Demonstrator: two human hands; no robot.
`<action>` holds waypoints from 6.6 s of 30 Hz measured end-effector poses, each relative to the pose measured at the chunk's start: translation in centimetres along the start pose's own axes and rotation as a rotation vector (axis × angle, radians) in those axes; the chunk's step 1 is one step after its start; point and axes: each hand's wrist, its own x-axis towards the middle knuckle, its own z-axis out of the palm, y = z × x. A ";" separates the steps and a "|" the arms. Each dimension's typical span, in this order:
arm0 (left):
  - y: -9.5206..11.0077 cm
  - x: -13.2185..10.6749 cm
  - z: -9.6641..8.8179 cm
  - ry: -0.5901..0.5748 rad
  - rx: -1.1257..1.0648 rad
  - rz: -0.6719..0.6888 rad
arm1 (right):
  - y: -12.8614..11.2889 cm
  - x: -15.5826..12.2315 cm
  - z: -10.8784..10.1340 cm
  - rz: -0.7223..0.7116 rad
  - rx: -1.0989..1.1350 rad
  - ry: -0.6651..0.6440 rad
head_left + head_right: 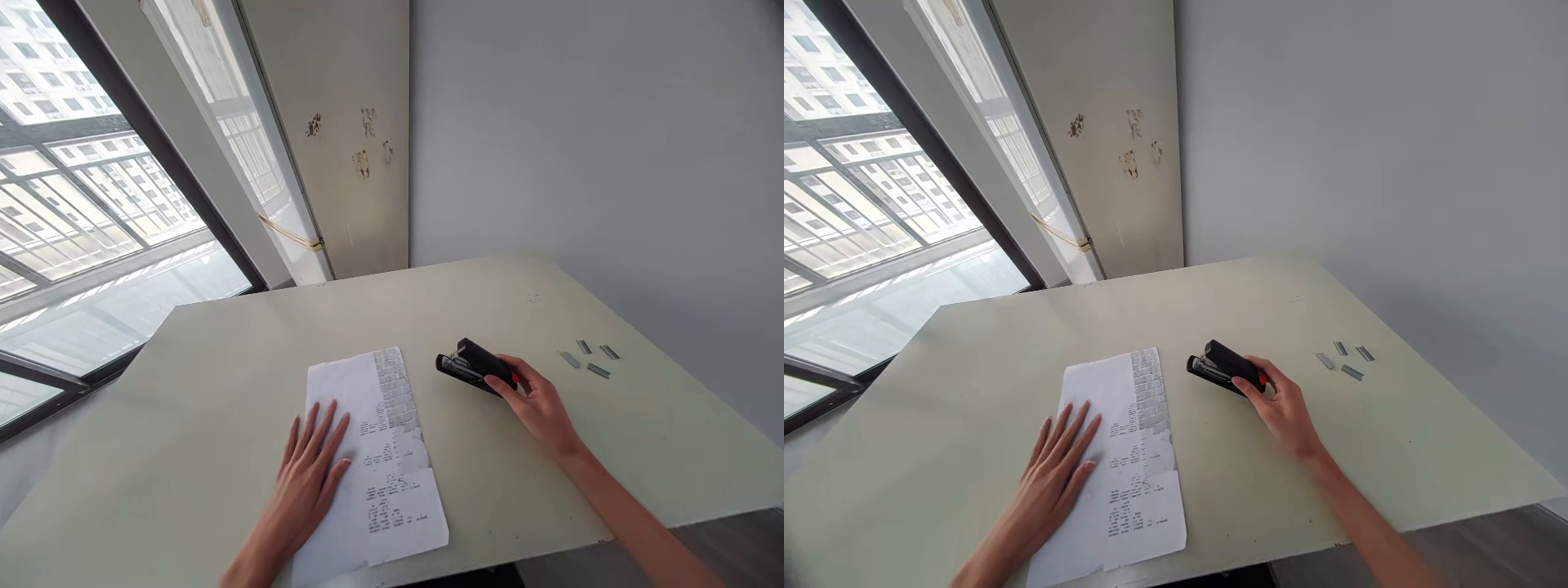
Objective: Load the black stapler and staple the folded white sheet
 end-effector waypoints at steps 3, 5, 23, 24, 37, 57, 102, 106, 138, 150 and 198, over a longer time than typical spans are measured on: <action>2.3 3.4 0.9 0.007 -0.033 0.033 | -0.4 -1.5 -0.8 0.005 0.015 0.024; 4.5 6.4 1.9 0.023 -0.075 0.061 | -0.6 -2.6 -1.3 0.009 0.009 0.033; 9.9 15.2 3.9 0.036 -0.386 0.345 | -4.1 -1.7 -2.7 -0.039 -0.036 0.132; 8.5 14.6 3.7 0.014 -0.417 0.355 | -4.2 -1.1 -2.1 -0.066 -0.039 0.118; -5.5 10.9 1.3 0.405 -0.970 -0.471 | -4.2 5.7 11.6 -0.382 -0.019 -0.334; -4.3 10.9 1.6 0.270 -0.920 -0.474 | -3.0 5.5 11.6 -0.336 -0.039 -0.519; -2.2 8.3 1.8 0.611 -1.749 -0.887 | -5.4 3.3 11.9 -0.678 -0.259 -0.339; -0.6 8.8 1.2 0.446 -2.058 -0.925 | -6.6 0.5 11.4 -0.978 -0.279 -0.225; -1.6 8.1 1.1 0.370 -1.190 -0.618 | -7.4 1.2 14.1 -0.420 0.013 -0.126; -1.9 8.4 1.3 0.520 -1.679 -0.749 | -6.0 5.0 18.8 -0.238 0.123 -0.201; 13.2 10.6 1.1 -0.195 -1.234 0.292 | 9.0 1.2 -11.7 -0.249 -0.770 0.318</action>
